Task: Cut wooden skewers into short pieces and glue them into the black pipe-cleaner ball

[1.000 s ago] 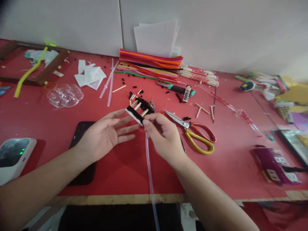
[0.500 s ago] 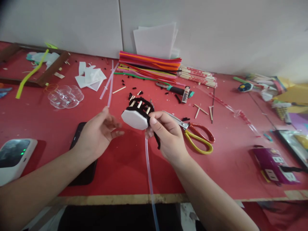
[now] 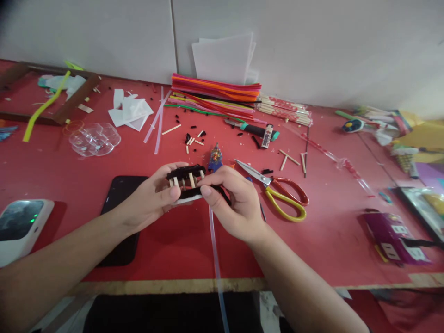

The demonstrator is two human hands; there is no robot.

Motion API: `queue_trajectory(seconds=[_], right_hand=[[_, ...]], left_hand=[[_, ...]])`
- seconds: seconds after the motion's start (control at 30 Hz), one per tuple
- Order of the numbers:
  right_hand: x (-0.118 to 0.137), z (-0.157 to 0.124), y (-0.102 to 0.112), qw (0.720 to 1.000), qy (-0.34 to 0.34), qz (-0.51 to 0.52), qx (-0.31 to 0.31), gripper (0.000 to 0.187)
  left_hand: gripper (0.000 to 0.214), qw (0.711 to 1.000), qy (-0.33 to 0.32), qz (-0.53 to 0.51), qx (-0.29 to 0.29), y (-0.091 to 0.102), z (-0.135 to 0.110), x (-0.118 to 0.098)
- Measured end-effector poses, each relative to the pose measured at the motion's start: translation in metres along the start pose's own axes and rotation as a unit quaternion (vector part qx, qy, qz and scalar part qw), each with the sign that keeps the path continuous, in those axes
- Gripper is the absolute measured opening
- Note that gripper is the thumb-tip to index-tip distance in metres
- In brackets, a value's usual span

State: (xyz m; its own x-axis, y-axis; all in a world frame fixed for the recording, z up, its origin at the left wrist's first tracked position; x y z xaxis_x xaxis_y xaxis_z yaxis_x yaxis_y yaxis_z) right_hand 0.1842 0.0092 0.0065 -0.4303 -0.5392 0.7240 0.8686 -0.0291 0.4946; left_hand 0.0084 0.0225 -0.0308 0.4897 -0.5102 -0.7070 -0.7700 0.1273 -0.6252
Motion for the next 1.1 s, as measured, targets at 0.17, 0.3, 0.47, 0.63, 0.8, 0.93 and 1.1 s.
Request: queue_trajectory(seconds=[0.17,0.3,0.47,0.63,0.8,0.93,1.1], right_hand=[[0.026,0.003,0.008,0.981,0.071,-0.180,0.002,0.017],[0.047,-0.005,0.043,0.926,0.018,-0.373,-0.057,0.027],[-0.021,-0.040,0.110,0.821,-0.107,-0.557,0.068,0.029],[-0.088,-0.072,0.135,0.792,-0.131,-0.561,0.201,0.034],[-0.082,-0.062,0.131,0.801,-0.170,-0.553,0.152,0.022],[-0.072,-0.054,0.137,0.786,-0.257,-0.552,0.110,0.019],[-0.055,-0.066,0.137,0.799,-0.322,-0.507,0.008,0.028]], left_hand=[[0.070,0.995,0.049,-0.074,0.045,-0.001,0.001,-0.005],[0.041,0.984,0.071,-0.145,0.076,0.000,0.005,-0.011],[0.033,0.971,0.035,-0.237,0.020,0.005,0.007,-0.013],[0.037,0.978,-0.013,-0.209,0.011,0.004,0.006,-0.012],[0.058,0.984,-0.098,-0.145,-0.019,0.001,0.003,-0.011],[0.060,0.981,-0.168,-0.094,-0.020,0.002,0.002,-0.010],[0.054,0.985,-0.116,-0.112,-0.055,0.005,0.005,-0.008]])
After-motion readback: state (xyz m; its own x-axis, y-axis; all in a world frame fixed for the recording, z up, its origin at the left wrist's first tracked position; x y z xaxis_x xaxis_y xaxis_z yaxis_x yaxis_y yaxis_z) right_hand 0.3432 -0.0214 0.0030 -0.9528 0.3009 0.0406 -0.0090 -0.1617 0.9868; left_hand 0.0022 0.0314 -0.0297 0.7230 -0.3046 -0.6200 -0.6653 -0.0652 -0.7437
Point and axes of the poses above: each hand's wrist, its own z-axis towards the middle knuckle, its own y-axis out of the back of the hand, x = y × z, the point moved 3 cm from there along z, towards the middle knuckle, and after that the axes turned 10 degrees about -z, right-handed, at the moved point
